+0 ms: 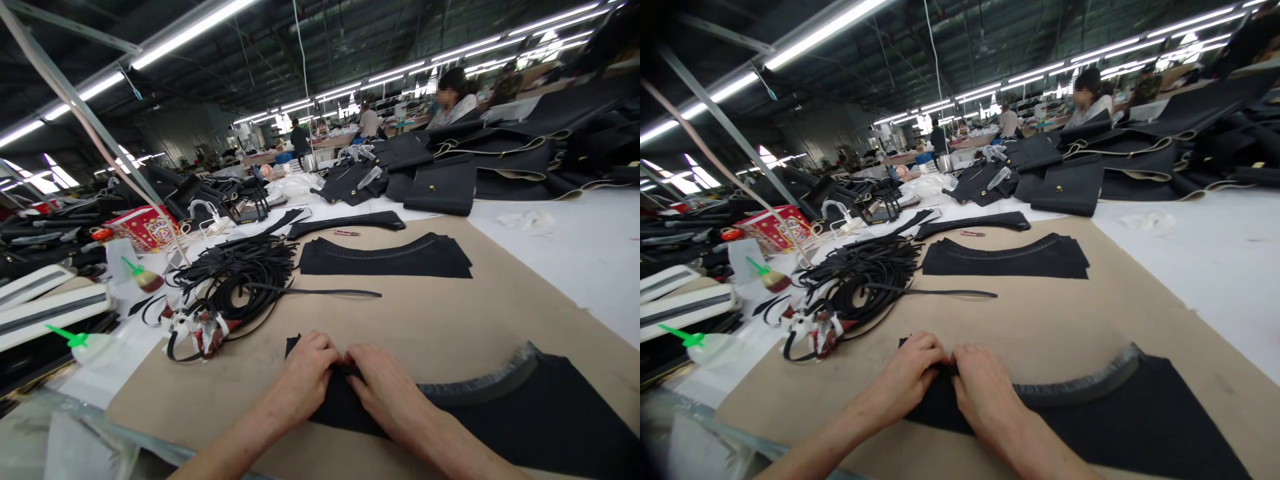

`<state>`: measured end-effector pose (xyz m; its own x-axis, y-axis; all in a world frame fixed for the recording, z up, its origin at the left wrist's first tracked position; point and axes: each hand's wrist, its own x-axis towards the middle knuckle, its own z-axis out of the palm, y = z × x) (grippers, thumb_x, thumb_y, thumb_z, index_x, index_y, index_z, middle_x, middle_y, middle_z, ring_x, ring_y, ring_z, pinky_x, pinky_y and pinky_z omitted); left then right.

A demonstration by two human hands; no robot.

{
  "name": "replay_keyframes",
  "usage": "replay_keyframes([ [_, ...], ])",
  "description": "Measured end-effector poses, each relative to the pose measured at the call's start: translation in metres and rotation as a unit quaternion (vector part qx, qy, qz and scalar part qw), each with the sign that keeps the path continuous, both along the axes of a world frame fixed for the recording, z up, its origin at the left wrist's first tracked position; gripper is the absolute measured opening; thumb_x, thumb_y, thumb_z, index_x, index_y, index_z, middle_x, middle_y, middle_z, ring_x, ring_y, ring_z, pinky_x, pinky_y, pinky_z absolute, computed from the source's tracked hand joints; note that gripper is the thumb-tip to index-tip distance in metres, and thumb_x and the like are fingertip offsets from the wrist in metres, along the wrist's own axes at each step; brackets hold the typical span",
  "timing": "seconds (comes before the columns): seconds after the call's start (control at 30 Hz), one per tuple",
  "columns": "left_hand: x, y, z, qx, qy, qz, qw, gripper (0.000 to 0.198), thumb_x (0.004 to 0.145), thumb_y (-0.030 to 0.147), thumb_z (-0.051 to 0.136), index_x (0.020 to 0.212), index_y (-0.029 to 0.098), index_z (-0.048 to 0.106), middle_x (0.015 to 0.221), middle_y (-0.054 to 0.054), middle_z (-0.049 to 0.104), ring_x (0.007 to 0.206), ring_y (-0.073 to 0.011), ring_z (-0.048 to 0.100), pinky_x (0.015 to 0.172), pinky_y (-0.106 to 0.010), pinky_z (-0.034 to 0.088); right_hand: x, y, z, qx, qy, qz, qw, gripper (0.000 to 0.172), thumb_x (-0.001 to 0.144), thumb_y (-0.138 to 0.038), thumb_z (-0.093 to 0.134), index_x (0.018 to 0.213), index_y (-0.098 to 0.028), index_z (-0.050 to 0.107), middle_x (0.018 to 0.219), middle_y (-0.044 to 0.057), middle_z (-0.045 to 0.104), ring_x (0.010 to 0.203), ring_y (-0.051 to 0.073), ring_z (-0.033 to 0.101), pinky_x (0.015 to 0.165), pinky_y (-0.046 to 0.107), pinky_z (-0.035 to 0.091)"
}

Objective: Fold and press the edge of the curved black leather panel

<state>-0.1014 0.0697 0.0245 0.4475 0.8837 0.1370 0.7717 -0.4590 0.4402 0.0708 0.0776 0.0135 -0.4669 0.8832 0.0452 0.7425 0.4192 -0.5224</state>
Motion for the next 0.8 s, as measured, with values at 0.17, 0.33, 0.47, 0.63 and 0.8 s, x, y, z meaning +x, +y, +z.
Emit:
replay_keyframes([
  [0.17, 0.000, 0.000, -0.003, -0.006, -0.025, -0.008, 1.000, 0.037, 0.078, -0.002, 0.045, 0.093, 0.021, 0.069, 0.090, -0.003, 0.061, 0.094, -0.0173, 0.054, 0.085, -0.030, 0.046, 0.004, 0.003, -0.001, -0.007, 0.016, 0.004, 1.000, 0.018, 0.077, -0.003, 0.053, 0.084, -0.018, 0.060, 0.084, 0.001, 0.062, 0.081, 0.018, 0.057, 0.071, 0.027, 0.037],
  [0.33, -0.005, 0.003, -0.011, 0.003, -0.040, -0.028, 0.999, 0.042, 0.082, 0.000, 0.041, 0.100, 0.023, 0.071, 0.090, -0.004, 0.062, 0.092, -0.0174, 0.056, 0.082, -0.030, 0.048, 0.008, 0.003, -0.004, -0.010, 0.035, 0.018, 0.999, 0.016, 0.079, -0.004, 0.055, 0.083, -0.018, 0.060, 0.085, 0.000, 0.061, 0.081, 0.017, 0.056, 0.073, 0.026, 0.037],
  [0.47, -0.008, 0.005, -0.013, -0.010, -0.040, -0.039, 0.998, 0.049, 0.078, -0.004, 0.040, 0.102, 0.024, 0.071, 0.091, -0.003, 0.065, 0.091, -0.0166, 0.057, 0.081, -0.028, 0.048, 0.012, 0.003, -0.005, -0.014, 0.052, 0.035, 0.998, 0.018, 0.081, -0.003, 0.053, 0.086, -0.019, 0.061, 0.088, 0.000, 0.061, 0.084, 0.016, 0.056, 0.076, 0.025, 0.038],
  [0.63, -0.010, 0.002, -0.014, -0.004, -0.034, -0.047, 0.998, 0.048, 0.079, -0.003, 0.040, 0.104, 0.024, 0.071, 0.095, -0.003, 0.066, 0.092, -0.0159, 0.059, 0.084, -0.028, 0.047, 0.020, 0.001, -0.003, -0.020, 0.047, 0.043, 0.998, 0.020, 0.081, -0.002, 0.053, 0.086, -0.019, 0.061, 0.089, 0.000, 0.059, 0.084, 0.016, 0.055, 0.075, 0.025, 0.039],
  [0.8, -0.010, -0.008, -0.015, 0.017, -0.008, -0.042, 0.999, 0.046, 0.084, 0.001, 0.039, 0.109, 0.025, 0.069, 0.094, -0.004, 0.065, 0.090, -0.0169, 0.058, 0.081, -0.029, 0.048, 0.027, -0.003, 0.000, -0.017, 0.047, 0.058, 0.997, 0.020, 0.081, -0.001, 0.054, 0.087, -0.019, 0.061, 0.089, -0.001, 0.058, 0.083, 0.015, 0.055, 0.075, 0.024, 0.040],
])
